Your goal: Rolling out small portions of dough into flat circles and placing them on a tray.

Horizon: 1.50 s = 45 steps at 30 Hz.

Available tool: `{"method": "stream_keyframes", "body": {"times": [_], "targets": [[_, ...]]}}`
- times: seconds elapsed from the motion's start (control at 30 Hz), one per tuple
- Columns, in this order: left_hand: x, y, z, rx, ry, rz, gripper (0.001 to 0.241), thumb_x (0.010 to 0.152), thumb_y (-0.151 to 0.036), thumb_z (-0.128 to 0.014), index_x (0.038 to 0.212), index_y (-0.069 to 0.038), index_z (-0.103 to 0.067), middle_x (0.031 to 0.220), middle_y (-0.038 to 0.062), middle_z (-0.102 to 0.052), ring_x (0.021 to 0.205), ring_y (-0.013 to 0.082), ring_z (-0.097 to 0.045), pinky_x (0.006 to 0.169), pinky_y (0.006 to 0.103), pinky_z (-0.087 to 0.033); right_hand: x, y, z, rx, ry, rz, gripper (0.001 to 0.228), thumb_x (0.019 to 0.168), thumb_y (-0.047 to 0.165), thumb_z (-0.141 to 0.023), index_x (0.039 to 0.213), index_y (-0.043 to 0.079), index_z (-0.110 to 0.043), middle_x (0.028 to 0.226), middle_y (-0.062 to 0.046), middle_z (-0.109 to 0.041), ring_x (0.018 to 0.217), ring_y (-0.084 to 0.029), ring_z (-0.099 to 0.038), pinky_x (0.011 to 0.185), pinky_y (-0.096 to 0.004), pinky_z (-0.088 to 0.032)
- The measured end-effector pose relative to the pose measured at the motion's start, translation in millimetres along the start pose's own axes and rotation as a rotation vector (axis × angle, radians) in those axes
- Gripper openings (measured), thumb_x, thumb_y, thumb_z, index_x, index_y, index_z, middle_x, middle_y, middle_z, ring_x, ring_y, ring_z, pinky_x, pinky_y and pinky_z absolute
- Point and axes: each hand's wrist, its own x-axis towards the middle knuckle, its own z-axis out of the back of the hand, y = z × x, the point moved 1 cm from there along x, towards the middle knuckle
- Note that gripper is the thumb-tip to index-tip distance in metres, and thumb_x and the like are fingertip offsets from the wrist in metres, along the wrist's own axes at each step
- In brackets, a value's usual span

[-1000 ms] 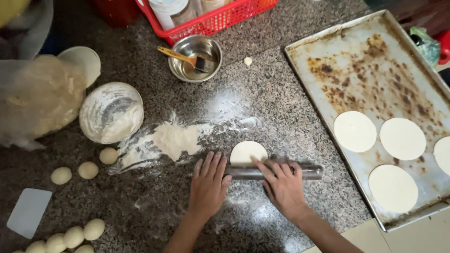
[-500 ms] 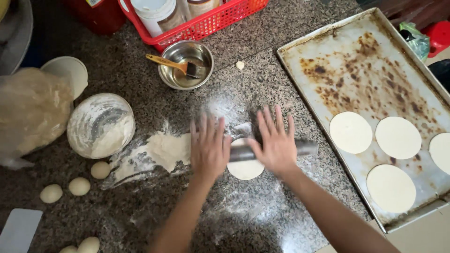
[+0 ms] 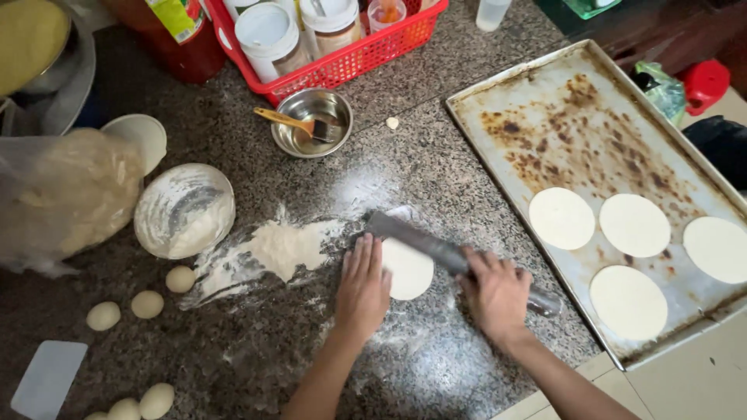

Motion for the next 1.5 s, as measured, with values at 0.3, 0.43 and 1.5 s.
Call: {"method": "stream_keyframes", "body": {"times": [0.3, 0.43, 1.5], "targets": [[67.5, -36.5, 20.3, -0.521, 0.697, 0.757, 0.031, 0.094, -0.033, -0.067, 0.114, -0.010, -0.065, 0.103, 0.008, -0.074, 0.095, 0.0216, -0.074, 0.084, 0.0394, -0.061, 11.7, -35.2, 4.0, 0.088, -0.360, -0.027, 0.064, 0.087, 0.043, -0.071, 0.146, 0.027, -0.054, 0.125, -0.007, -0.066, 0.112, -0.027, -0.060, 0.093, -0.047, -0.041], [49.3, -43.4, 34.6, -1.025, 0.670, 0.810, 0.028, 0.093, -0.029, -0.066, 0.110, -0.006, -0.065, 0.095, 0.011, -0.071, 0.078, 0.0221, -0.074, 0.065, 0.0418, -0.063, 20.3, -26.4, 5.8, 0.082, -0.352, -0.049, 0.062, 0.088, 0.044, -0.070, 0.146, 0.027, -0.054, 0.122, -0.007, -0.066, 0.115, -0.027, -0.060, 0.097, -0.046, -0.040], [-15.4, 5.3, 19.9, 0.073, -0.071, -0.094, 0.050, 0.108, -0.040, -0.042, 0.146, -0.008, -0.048, 0.157, 0.016, -0.040, 0.153, 0.0309, -0.026, 0.127, 0.0603, -0.018, 27.9, 29.2, -36.8, -0.179, -0.456, 0.591, 0.073, 0.095, 0.063, -0.033, 0.154, 0.020, -0.031, 0.158, -0.007, -0.037, 0.147, -0.030, -0.025, 0.113, -0.058, -0.021]]}}
